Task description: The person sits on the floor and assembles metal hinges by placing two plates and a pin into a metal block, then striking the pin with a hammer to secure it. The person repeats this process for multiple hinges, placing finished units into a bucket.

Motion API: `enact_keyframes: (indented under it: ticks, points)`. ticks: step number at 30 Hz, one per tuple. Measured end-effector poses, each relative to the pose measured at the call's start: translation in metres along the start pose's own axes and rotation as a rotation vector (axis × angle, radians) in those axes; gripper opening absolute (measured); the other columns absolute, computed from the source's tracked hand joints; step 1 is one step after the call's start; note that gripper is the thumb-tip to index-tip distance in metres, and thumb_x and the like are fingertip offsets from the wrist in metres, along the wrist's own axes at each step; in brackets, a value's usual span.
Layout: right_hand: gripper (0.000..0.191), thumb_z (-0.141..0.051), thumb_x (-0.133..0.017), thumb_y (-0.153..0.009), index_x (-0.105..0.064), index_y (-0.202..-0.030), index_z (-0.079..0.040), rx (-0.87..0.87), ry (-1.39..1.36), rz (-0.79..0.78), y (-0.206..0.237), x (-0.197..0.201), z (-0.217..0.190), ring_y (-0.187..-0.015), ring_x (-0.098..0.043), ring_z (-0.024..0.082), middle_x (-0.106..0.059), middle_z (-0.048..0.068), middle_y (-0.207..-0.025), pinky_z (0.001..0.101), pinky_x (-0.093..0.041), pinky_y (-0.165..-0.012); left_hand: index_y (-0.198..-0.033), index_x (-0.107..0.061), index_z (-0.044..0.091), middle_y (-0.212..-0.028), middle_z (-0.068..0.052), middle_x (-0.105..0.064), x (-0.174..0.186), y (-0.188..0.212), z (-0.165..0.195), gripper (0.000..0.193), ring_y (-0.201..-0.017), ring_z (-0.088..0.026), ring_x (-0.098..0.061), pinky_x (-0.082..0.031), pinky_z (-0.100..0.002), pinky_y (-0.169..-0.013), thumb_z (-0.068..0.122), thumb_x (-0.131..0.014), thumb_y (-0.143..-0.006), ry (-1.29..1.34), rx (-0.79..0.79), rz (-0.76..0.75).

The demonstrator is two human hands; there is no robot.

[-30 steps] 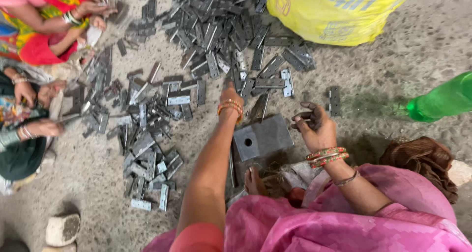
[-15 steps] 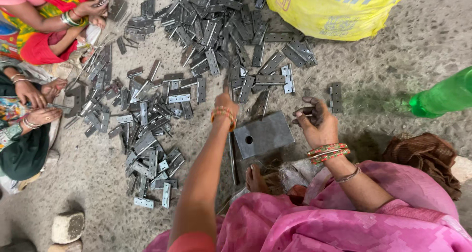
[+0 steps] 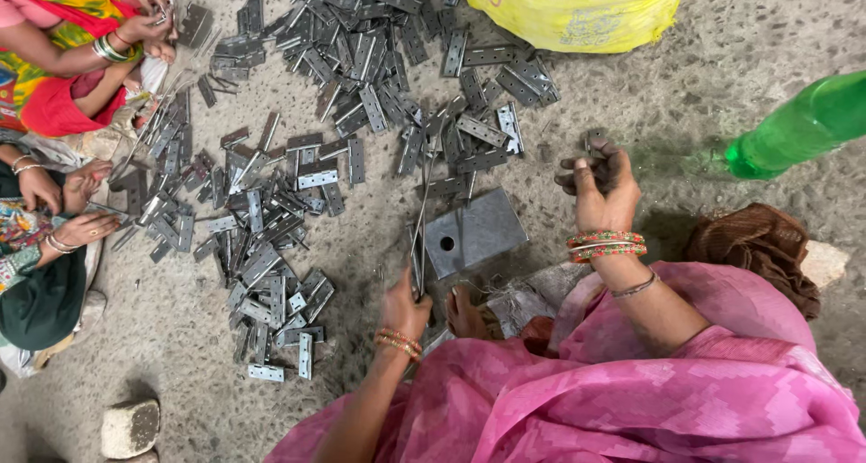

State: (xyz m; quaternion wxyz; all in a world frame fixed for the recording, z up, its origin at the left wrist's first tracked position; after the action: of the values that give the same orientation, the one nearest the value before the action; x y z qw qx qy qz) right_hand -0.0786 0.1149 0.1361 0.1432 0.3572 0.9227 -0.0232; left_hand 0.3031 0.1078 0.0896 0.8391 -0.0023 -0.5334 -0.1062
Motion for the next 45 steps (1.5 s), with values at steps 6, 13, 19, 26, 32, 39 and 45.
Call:
enact_keyframes:
  ticks: [6,13,19,26,32,39,45]
  points:
    - [0.031,0.003,-0.059,-0.104,-0.051,-0.134,0.002,0.069,-0.031,-0.024,0.0,-0.006,-0.002,-0.099,-0.072,0.018,-0.067,0.01,-0.107,0.0338,-0.066,-0.083,-0.158,-0.037,0.017,-0.082,-0.023,-0.073,-0.048,-0.121,0.044,0.088,-0.074,-0.037,-0.074,-0.061,-0.047,-0.068,0.006,-0.074,-0.079,0.039,0.04,-0.016]
    - [0.035,0.004,-0.058,-0.101,-0.051,-0.135,0.002,0.023,-0.032,-0.059,0.001,-0.011,-0.007,-0.099,-0.071,0.017,-0.064,0.008,-0.106,0.0334,-0.066,-0.084,-0.154,-0.04,0.007,-0.092,-0.024,-0.075,-0.117,-0.219,0.145,0.07,-0.083,-0.036,-0.077,-0.065,-0.046,-0.072,-0.001,-0.065,-0.088,0.082,0.168,-0.087]
    - [0.037,0.007,-0.059,-0.1,-0.051,-0.136,0.003,0.03,0.001,-0.106,0.007,-0.022,-0.005,-0.098,-0.068,0.016,-0.066,0.009,-0.106,0.0329,-0.065,-0.085,-0.151,-0.038,0.006,-0.088,-0.026,-0.073,-0.107,-0.158,0.155,0.087,-0.081,-0.042,-0.071,-0.059,-0.045,-0.07,0.001,-0.08,-0.076,0.151,0.027,-0.062]
    - [0.035,0.008,-0.058,-0.1,-0.051,-0.134,0.002,0.047,-0.073,-0.065,0.001,-0.01,0.0,-0.101,-0.07,0.017,-0.065,0.009,-0.108,0.0336,-0.065,-0.084,-0.144,-0.046,0.001,-0.092,-0.024,-0.072,-0.039,-0.076,0.073,0.073,-0.079,-0.036,-0.075,-0.064,-0.043,-0.068,-0.002,-0.075,-0.077,-0.086,-0.22,-0.147]
    - [0.032,0.004,-0.051,-0.108,-0.047,-0.14,-0.002,0.125,-0.119,0.031,-0.012,0.016,-0.006,-0.1,-0.072,0.018,-0.069,0.01,-0.113,0.0336,-0.064,-0.084,-0.158,-0.039,0.015,-0.087,-0.028,-0.07,-0.018,-0.005,0.038,0.088,-0.082,-0.044,-0.071,-0.058,-0.05,-0.073,0.008,-0.078,-0.079,0.027,-0.029,-0.248]
    - [0.036,0.004,-0.049,-0.105,-0.046,-0.14,-0.002,0.122,-0.098,0.092,-0.017,0.025,-0.007,-0.087,-0.07,0.018,-0.07,0.01,-0.111,0.0311,-0.06,-0.077,-0.153,-0.039,0.004,-0.092,-0.03,-0.071,-0.077,-0.091,0.096,0.092,-0.085,-0.045,-0.072,-0.061,-0.048,-0.077,0.001,-0.078,-0.07,0.109,-0.161,-0.042]
    - [0.037,0.011,-0.052,-0.104,-0.051,-0.139,0.001,0.22,-0.11,0.076,-0.021,0.025,-0.006,-0.104,-0.069,0.015,-0.065,0.007,-0.112,0.032,-0.063,-0.087,-0.156,-0.03,0.003,-0.097,-0.03,-0.071,-0.109,-0.084,0.145,0.097,-0.089,-0.047,-0.07,-0.059,-0.05,-0.076,0.005,-0.08,-0.073,0.11,-0.133,-0.087]
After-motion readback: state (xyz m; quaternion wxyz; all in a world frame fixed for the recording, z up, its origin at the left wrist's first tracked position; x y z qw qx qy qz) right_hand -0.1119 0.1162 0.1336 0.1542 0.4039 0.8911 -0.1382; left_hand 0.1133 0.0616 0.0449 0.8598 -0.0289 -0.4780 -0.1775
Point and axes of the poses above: each hand's wrist, its own y-axis away from the middle knuckle, its own x-axis out of the back of the hand, z = x × y, the point moved 5 cm from there along -y, towards the middle knuckle
